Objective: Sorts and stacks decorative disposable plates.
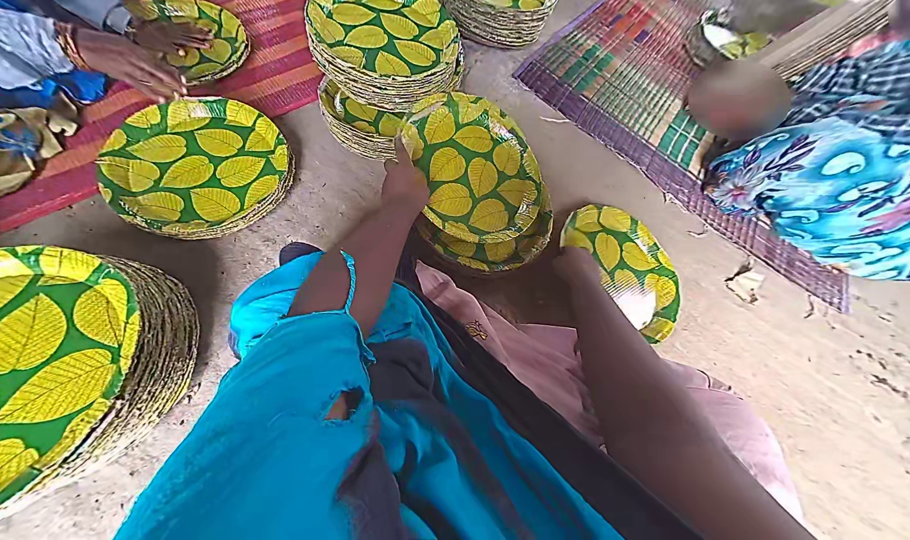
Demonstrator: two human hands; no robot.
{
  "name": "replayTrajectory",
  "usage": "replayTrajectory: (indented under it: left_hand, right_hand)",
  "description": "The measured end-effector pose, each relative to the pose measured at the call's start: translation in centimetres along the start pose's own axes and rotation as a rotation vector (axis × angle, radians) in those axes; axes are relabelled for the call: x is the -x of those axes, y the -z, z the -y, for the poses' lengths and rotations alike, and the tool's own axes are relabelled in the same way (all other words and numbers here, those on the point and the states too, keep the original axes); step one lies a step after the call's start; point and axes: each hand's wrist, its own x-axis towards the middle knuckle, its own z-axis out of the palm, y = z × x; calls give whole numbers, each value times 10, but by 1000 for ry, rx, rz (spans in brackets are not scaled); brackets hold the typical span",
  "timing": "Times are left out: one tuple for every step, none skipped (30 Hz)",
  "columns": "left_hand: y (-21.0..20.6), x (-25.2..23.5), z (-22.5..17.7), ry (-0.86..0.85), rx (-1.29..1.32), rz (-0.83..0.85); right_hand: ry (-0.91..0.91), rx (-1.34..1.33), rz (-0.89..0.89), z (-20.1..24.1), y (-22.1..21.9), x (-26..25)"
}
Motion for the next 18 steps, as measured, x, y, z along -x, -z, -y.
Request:
replayTrajectory:
  left_hand:
    - [0,0,-1,0,28,8]
    - [0,1,-1,-3,46,19]
    - [0,2,-1,-3,53,37]
    - [-1,4,-1,1,48,55]
    - [-3,4,0,11,38,70]
    - [-6,5,1,34,36,85]
    - [-7,6,2,64,45,114]
    - [-11,6,4,81,57,132]
    - [-16,5,9,82,72,146]
    - [-20,4,13,78,89,160]
    - [-24,4,16,77,90,174]
    - [-26,3,16,75,73,197]
    - [-28,3,15,72,32,225]
    - [-29,4,14,76,0,249]
    - [-29,6,11,83,-10,264]
    - [-29,9,9,89,1,269]
    - [-28,10,7,94,24,269]
    - [-28,12,5,106,52,259]
  right_hand:
    - [120,-73,-219,-6,-13,-13]
    - [237,-154,-368,-9,-17,-22]
    - [374,-227,-447,-10,-16,-26]
    - [541,-273,-477,-9,-15,-26]
    - [710,-281,-448,-7,-16,-24]
    - [848,-258,-379,-3,-18,-20]
    - [957,-201,-305,3,-22,-17]
    - [1038,-129,-232,10,-26,-13]
    - [1072,-38,-155,16,-29,-7]
    - [1085,40,-123,20,-31,-3]
    - [1074,73,-132,22,-32,0]
    - [1034,65,-165,22,-33,1]
    - [972,31,-207,20,-33,-2]
    - [894,-33,-240,17,-32,-6]
    - [809,-118,-270,13,-32,-10]
    - [742,-232,-285,8,-32,-17]
    - [699,-349,-277,4,-34,-22]
    - [680,-460,-266,1,-36,-24]
